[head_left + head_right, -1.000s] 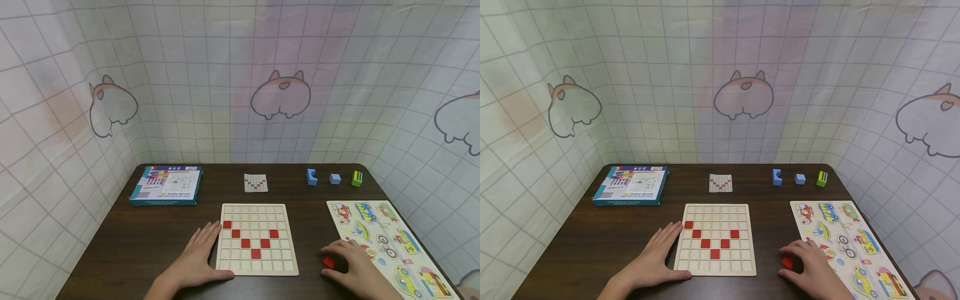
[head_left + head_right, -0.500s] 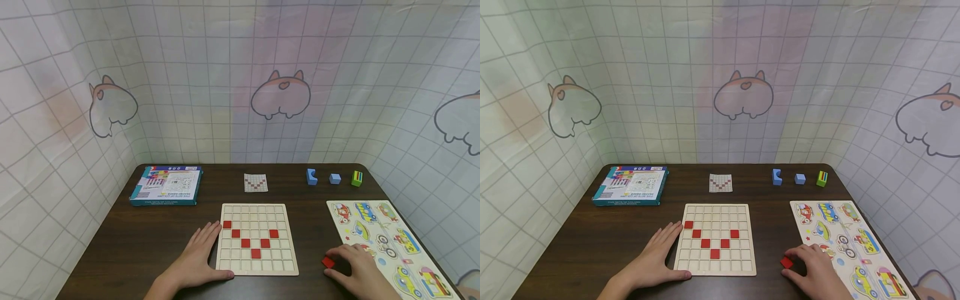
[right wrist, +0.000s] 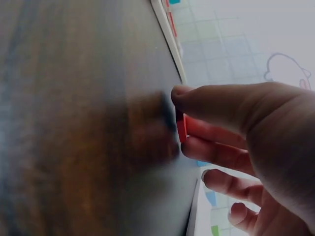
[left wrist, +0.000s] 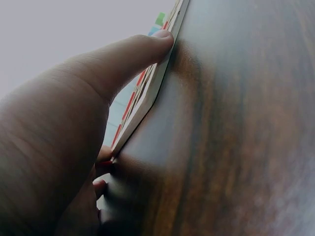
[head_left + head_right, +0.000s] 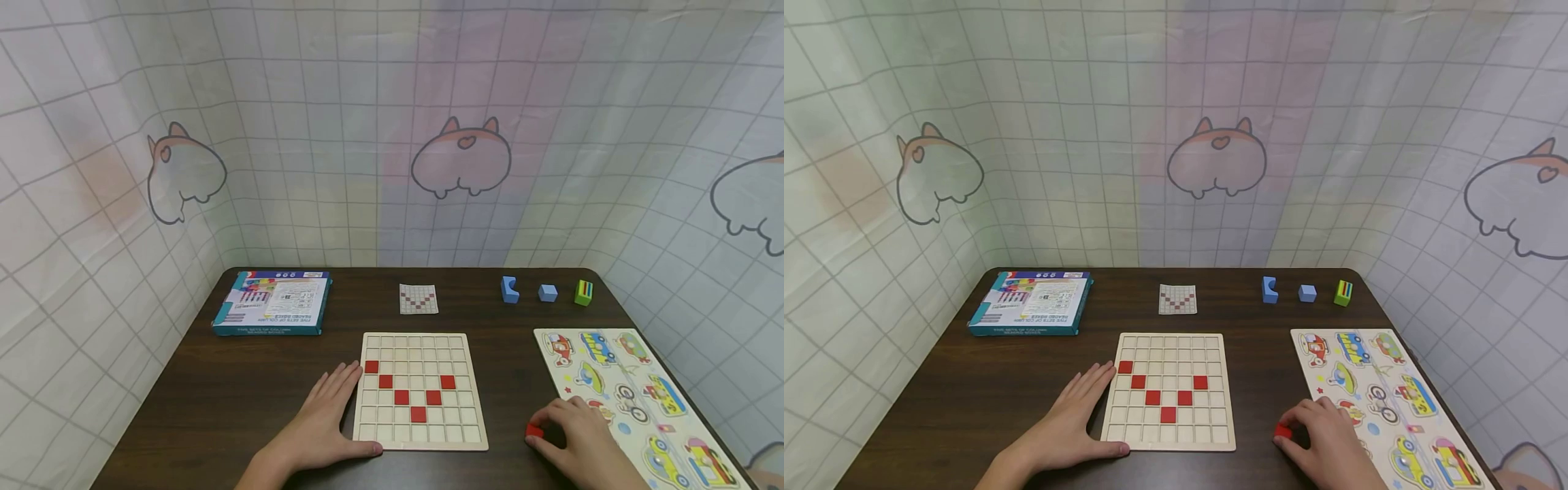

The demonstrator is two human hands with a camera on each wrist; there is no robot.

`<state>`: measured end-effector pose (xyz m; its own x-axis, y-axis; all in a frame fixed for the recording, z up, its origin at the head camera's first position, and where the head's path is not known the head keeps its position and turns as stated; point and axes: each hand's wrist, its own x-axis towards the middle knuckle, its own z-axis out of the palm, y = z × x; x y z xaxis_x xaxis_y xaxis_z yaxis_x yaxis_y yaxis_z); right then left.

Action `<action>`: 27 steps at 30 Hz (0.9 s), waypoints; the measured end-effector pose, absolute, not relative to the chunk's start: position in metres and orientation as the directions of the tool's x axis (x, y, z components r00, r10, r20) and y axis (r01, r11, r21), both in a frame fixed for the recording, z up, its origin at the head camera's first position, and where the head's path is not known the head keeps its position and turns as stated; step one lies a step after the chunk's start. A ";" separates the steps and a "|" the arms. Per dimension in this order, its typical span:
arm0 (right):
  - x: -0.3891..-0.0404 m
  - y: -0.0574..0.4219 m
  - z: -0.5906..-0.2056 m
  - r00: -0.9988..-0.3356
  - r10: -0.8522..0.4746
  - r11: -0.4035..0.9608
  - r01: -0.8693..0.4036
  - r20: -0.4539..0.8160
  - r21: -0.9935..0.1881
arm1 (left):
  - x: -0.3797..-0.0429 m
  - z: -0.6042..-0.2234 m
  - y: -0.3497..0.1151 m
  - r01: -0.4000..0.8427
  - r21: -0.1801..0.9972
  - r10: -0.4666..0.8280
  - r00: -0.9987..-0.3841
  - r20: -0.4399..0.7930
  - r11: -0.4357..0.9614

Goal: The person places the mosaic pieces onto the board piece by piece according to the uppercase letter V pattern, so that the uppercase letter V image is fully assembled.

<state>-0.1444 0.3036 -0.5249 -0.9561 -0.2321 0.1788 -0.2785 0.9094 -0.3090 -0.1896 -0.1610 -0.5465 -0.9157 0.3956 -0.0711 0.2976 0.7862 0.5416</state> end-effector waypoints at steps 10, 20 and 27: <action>-0.154 0.295 -0.512 -0.947 -0.230 0.868 -0.304 0.226 -0.392 | -0.190 -0.546 -0.161 0.296 0.541 0.396 -0.915 -0.074 0.787; -0.179 0.275 -0.501 -0.925 -0.279 0.818 -0.369 0.257 -0.442 | -0.190 -0.547 -0.161 0.303 0.545 0.400 -0.914 -0.065 0.782; -0.196 0.266 -0.502 -0.924 -0.291 0.790 -0.379 0.248 -0.483 | -0.190 -0.546 -0.161 0.299 0.546 0.399 -0.914 -0.070 0.782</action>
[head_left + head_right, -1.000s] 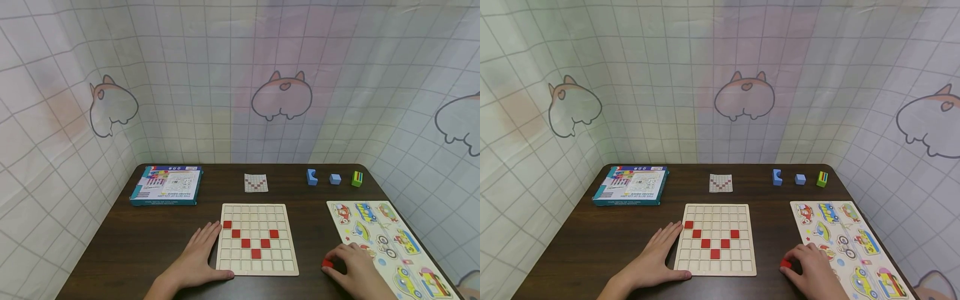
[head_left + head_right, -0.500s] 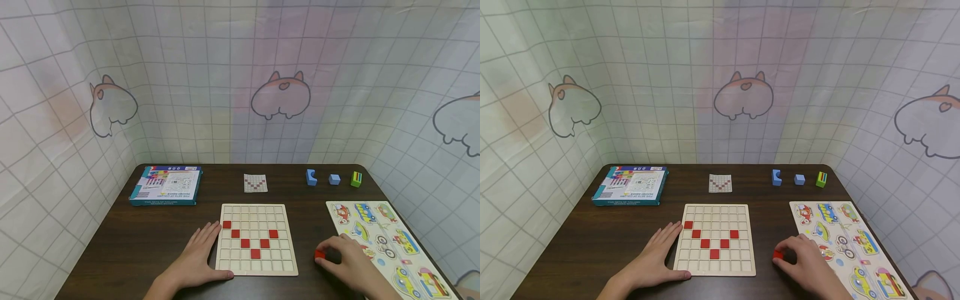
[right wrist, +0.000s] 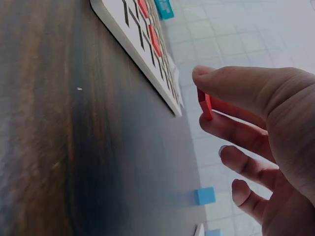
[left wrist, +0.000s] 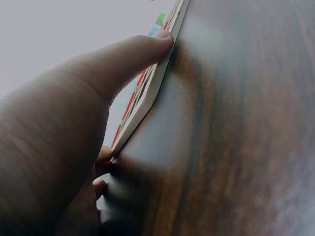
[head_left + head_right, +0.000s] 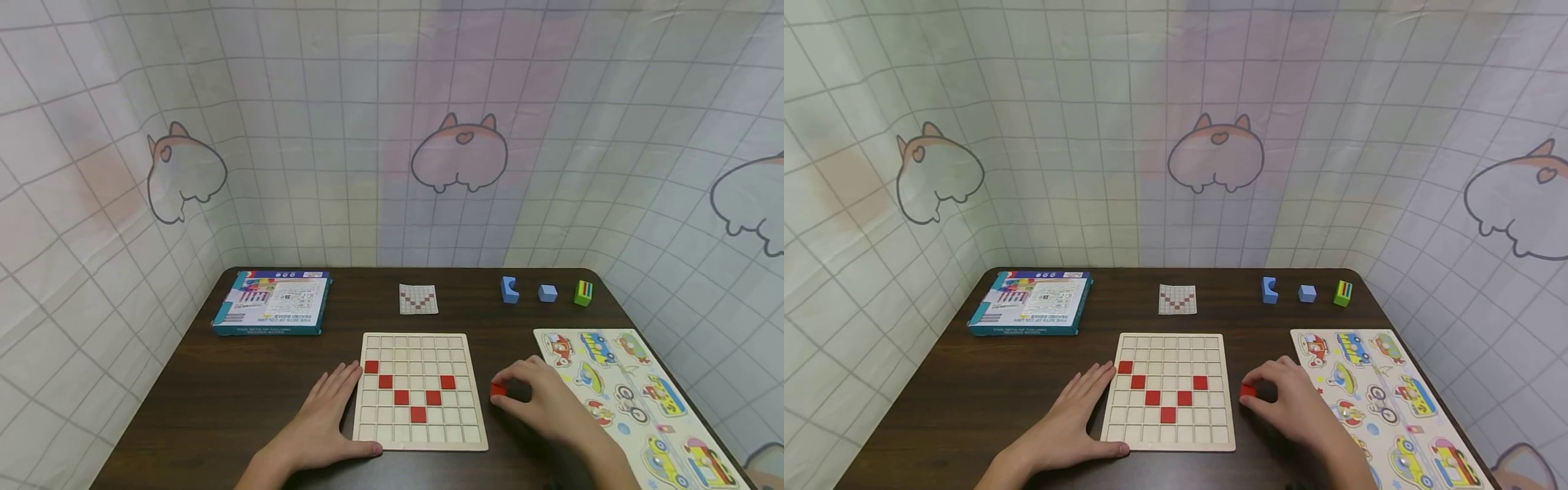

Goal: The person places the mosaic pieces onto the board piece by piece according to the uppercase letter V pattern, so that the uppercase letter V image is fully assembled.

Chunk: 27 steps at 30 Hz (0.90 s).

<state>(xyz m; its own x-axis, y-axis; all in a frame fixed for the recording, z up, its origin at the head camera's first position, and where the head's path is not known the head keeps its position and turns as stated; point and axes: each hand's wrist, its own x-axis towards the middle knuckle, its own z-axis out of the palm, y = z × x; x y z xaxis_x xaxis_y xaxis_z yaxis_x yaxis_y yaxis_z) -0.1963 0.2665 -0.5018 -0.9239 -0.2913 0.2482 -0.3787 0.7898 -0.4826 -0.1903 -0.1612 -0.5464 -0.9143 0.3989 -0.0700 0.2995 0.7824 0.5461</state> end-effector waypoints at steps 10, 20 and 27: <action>-0.217 0.255 -0.507 -0.931 -0.281 0.793 -0.363 0.234 -0.490 | -0.189 -0.545 -0.160 0.288 0.544 0.389 -0.918 -0.079 0.789; -0.234 0.245 -0.515 -0.933 -0.297 0.774 -0.360 0.202 -0.521 | -0.190 -0.547 -0.159 0.279 0.541 0.384 -0.919 -0.089 0.794; -0.246 0.237 -0.519 -0.936 -0.309 0.756 -0.348 0.166 -0.555 | -0.191 -0.548 -0.160 0.282 0.546 0.388 -0.918 -0.086 0.789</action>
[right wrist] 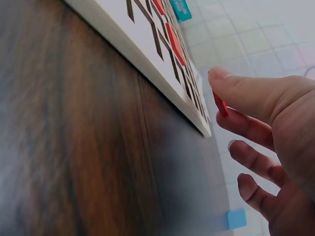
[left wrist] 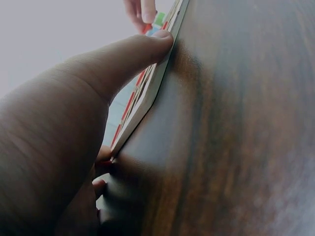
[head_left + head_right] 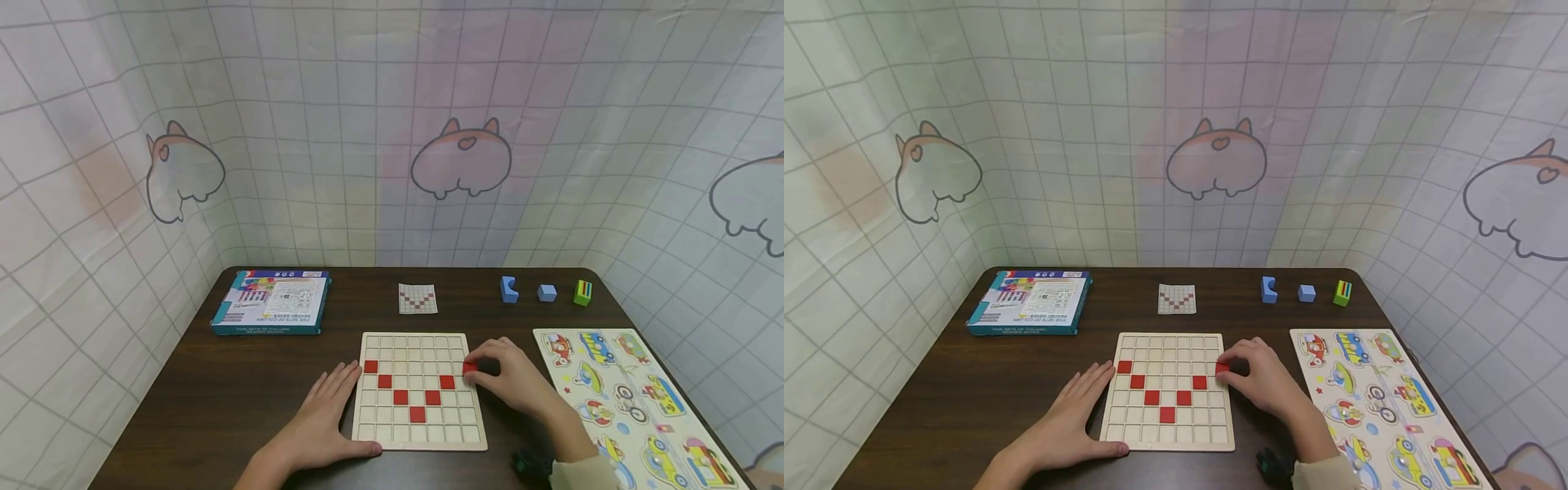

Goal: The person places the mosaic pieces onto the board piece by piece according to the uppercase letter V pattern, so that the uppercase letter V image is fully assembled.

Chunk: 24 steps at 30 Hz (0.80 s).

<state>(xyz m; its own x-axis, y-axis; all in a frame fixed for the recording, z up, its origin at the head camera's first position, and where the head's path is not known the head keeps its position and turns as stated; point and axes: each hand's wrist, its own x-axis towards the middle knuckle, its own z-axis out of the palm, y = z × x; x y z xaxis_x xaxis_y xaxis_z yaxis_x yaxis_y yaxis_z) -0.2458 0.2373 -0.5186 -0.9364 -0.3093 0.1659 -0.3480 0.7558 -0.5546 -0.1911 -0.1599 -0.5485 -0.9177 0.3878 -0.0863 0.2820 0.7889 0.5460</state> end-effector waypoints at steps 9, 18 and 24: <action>-0.256 0.228 -0.525 -0.935 -0.326 0.733 -0.345 0.142 -0.587 | -0.189 -0.547 -0.159 0.294 0.553 0.396 -0.916 -0.071 0.780; -0.260 0.225 -0.527 -0.933 -0.332 0.726 -0.345 0.137 -0.595 | -0.189 -0.546 -0.159 0.301 0.549 0.401 -0.913 -0.070 0.780; -0.261 0.223 -0.528 -0.944 -0.314 0.734 -0.310 0.104 -0.604 | -0.189 -0.546 -0.160 0.306 0.550 0.405 -0.912 -0.066 0.777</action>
